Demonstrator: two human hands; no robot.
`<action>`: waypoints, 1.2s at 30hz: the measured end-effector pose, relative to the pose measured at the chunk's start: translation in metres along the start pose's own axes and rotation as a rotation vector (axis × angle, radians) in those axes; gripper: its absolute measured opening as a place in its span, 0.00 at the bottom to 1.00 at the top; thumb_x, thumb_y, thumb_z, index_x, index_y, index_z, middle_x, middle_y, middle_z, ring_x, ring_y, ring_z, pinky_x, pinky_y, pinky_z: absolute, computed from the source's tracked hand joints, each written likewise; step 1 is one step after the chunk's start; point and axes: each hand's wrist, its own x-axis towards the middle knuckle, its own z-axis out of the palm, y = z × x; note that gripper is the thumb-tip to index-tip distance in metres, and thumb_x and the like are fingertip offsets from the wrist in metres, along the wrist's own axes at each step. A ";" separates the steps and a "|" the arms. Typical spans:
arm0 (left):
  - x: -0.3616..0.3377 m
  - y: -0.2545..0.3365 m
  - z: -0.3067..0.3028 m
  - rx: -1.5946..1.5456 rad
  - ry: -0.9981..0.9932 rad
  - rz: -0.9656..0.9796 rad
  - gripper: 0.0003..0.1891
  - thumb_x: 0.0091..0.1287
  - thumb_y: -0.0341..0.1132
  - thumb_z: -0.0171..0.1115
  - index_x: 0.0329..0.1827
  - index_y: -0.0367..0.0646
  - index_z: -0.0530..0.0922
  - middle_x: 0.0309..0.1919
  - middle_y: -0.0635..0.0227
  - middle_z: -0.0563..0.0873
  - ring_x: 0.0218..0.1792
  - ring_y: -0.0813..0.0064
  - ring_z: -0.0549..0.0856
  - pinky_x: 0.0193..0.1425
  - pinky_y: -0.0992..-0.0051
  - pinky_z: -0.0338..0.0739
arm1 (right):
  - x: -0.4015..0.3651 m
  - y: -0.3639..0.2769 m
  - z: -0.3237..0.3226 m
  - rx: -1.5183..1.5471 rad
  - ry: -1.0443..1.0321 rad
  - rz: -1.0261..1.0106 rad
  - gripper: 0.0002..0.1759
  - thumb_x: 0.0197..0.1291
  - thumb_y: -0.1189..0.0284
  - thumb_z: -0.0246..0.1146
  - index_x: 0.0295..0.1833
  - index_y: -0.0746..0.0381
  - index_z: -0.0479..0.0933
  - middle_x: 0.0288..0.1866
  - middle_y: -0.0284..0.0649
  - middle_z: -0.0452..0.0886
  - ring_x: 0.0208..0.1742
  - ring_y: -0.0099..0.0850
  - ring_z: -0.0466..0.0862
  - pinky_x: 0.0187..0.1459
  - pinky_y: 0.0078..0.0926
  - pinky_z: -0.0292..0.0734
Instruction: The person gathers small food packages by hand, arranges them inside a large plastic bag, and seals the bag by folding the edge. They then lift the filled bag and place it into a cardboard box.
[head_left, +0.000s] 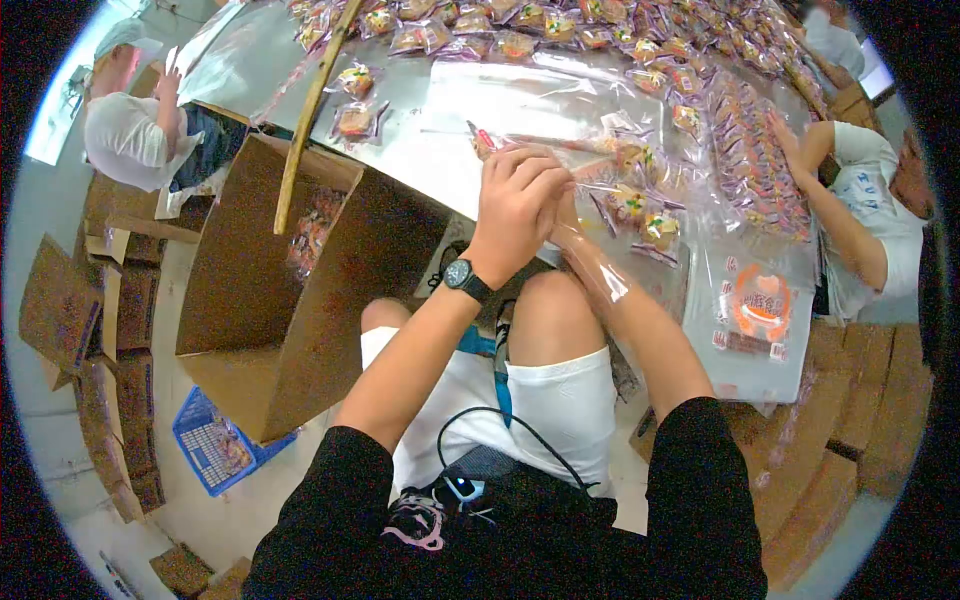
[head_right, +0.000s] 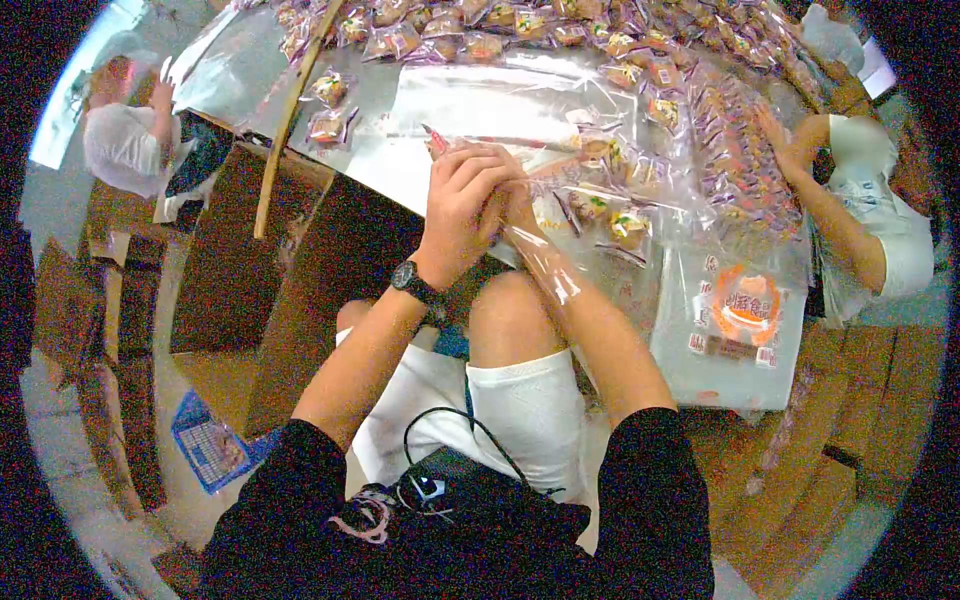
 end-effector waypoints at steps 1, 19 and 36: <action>-0.001 0.000 0.001 -0.019 -0.007 0.002 0.12 0.59 0.27 0.69 0.46 0.43 0.85 0.47 0.68 0.88 0.56 0.59 0.82 0.65 0.58 0.71 | 0.000 -0.001 0.001 -0.096 0.009 -0.029 0.17 0.72 0.73 0.62 0.64 0.62 0.74 0.58 0.40 0.82 0.62 0.28 0.80 0.63 0.34 0.77; -0.032 -0.064 -0.016 -0.708 0.144 -1.077 0.48 0.65 0.43 0.78 0.77 0.27 0.57 0.69 0.45 0.73 0.56 0.65 0.85 0.46 0.73 0.87 | 0.003 -0.055 0.076 -1.220 0.170 0.021 0.20 0.70 0.73 0.64 0.64 0.67 0.75 0.56 0.51 0.86 0.57 0.38 0.87 0.59 0.35 0.82; -0.035 -0.144 -0.021 0.267 0.144 -0.547 0.18 0.74 0.46 0.60 0.42 0.39 0.86 0.35 0.57 0.88 0.38 0.56 0.85 0.50 0.59 0.76 | -0.075 -0.181 0.088 -2.458 0.361 -0.164 0.40 0.51 0.62 0.78 0.70 0.62 0.73 0.72 0.48 0.73 0.67 0.48 0.76 0.66 0.56 0.69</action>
